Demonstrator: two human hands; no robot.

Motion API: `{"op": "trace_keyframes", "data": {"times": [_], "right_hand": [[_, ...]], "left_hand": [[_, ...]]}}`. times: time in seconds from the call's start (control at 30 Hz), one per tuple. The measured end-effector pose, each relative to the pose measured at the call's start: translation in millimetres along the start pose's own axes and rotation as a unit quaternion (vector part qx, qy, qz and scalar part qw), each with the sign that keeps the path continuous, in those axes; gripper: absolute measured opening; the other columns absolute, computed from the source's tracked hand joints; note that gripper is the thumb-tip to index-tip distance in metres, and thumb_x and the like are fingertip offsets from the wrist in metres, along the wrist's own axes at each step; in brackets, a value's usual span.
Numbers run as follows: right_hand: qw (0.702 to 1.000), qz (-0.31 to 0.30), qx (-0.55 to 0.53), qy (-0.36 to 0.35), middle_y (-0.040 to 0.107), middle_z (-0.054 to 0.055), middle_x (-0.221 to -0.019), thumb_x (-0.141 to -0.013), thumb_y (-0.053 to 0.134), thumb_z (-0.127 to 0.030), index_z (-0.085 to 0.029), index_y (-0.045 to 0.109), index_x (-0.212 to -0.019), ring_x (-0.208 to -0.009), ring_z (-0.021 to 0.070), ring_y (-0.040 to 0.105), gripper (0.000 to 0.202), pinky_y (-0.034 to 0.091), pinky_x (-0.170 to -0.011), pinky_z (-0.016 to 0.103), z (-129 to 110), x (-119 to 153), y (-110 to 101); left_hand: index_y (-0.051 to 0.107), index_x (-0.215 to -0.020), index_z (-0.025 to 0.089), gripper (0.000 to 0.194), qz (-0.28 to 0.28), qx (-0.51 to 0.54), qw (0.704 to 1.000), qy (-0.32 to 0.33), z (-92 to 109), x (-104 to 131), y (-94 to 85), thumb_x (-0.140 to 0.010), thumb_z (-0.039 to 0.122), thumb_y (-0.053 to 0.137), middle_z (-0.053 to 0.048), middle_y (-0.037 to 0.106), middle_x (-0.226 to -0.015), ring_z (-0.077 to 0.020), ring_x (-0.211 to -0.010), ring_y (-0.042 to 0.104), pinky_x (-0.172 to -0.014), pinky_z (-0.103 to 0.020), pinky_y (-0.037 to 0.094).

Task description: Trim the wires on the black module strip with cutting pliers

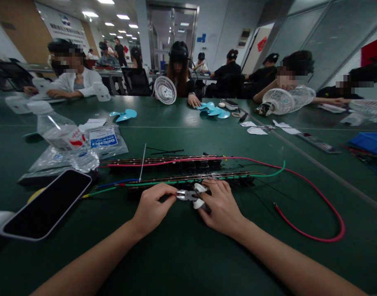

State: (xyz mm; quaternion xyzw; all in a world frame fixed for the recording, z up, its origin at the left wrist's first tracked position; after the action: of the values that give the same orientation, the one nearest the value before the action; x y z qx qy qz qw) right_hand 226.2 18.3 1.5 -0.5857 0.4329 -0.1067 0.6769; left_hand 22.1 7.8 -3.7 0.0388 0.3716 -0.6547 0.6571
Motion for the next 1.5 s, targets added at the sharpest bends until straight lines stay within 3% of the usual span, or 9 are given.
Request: {"op": "trace_keyframes", "data": {"times": [0.87, 1.13, 1.5], "right_hand": [[1.0, 0.008, 0.006, -0.019, 0.058, 0.014, -0.099, -0.08, 0.061, -0.023, -0.015, 0.067, -0.08, -0.092, 0.0273, 0.051, 0.01, 0.047, -0.079, 0.043, 2.0, 1.5, 3.4], [1.0, 0.014, -0.018, -0.007, 0.057, 0.016, -0.108, -0.077, 0.061, -0.022, -0.015, 0.068, -0.088, -0.104, 0.0304, 0.049, 0.015, 0.045, -0.086, 0.047, 1.0, 0.6, 0.0], [1.0, 0.009, -0.004, -0.009, 0.057, 0.015, -0.106, -0.076, 0.062, -0.022, -0.016, 0.068, -0.088, -0.102, 0.0302, 0.049, 0.015, 0.044, -0.085, 0.047, 2.2, 1.1, 3.1]], "left_hand": [[0.071, -0.085, 0.017, 0.01, 0.0, -0.003, 1.0, -0.002, 4.7, -0.9, -1.6, -0.082, 0.011, 0.064, -0.005, 0.074, -0.083, -0.0192, -0.077, 0.069, -0.072, -0.032, 0.057], [0.071, -0.084, 0.017, 0.009, 0.007, -0.003, 1.0, 0.002, 4.0, -0.9, -1.4, -0.081, 0.011, 0.065, -0.005, 0.074, -0.082, -0.0189, -0.075, 0.069, -0.07, -0.032, 0.057], [0.071, -0.084, 0.017, 0.01, 0.003, -0.001, 1.0, 0.001, 1.6, -0.5, -0.7, -0.081, 0.012, 0.064, -0.005, 0.074, -0.082, -0.0188, -0.075, 0.069, -0.07, -0.031, 0.057]]}}
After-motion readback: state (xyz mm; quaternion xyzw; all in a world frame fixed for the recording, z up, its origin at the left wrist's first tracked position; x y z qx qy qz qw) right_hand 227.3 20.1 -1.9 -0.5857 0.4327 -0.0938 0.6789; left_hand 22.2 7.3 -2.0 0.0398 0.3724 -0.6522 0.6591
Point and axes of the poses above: each hand's wrist, its own x-axis away from the middle knuckle, its own y-axis out of the palm, z = x × y, the point moved 3 cm from there along -x, towards the middle knuckle
